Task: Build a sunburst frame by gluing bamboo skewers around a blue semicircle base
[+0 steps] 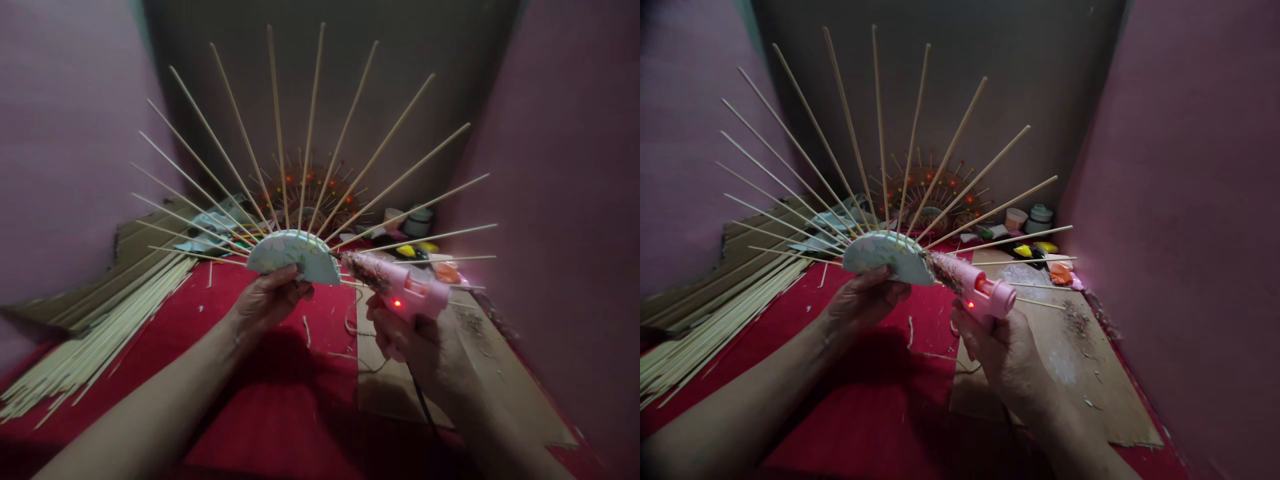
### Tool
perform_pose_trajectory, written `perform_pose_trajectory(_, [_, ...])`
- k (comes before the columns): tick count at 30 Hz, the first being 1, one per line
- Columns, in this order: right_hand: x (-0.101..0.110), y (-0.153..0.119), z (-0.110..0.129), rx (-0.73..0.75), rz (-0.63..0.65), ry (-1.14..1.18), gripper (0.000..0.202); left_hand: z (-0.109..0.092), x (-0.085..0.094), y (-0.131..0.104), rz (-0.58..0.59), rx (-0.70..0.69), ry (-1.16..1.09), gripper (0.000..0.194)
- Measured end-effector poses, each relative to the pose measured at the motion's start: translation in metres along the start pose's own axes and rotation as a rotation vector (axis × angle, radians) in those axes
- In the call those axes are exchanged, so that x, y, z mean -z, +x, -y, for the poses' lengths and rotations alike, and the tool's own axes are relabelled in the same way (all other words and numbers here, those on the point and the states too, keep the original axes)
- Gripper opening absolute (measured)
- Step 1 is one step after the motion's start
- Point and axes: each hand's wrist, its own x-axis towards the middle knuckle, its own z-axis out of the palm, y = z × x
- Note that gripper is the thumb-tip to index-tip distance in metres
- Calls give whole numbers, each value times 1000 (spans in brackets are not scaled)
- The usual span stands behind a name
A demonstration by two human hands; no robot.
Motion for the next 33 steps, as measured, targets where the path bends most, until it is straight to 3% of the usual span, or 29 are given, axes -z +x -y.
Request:
perform_pose_trajectory(12, [-1,-6,6,0,11,-11,22,-1,-5,-3,-15,-14,-21,20])
perform_pose_trajectory(22, [-2,-8,10,128,24,-27,8,-2,-5,-4,-66,-12,-12,19])
perform_pose_trajectory(27, [-2,-9,15,153,28,-60,40,-5,-5,-2,-65,-29,-37,22])
perform_pose_trajectory(33, [0,-8,23,143,110,-159,48,-8,-7,-2,-70,-39,-41,27])
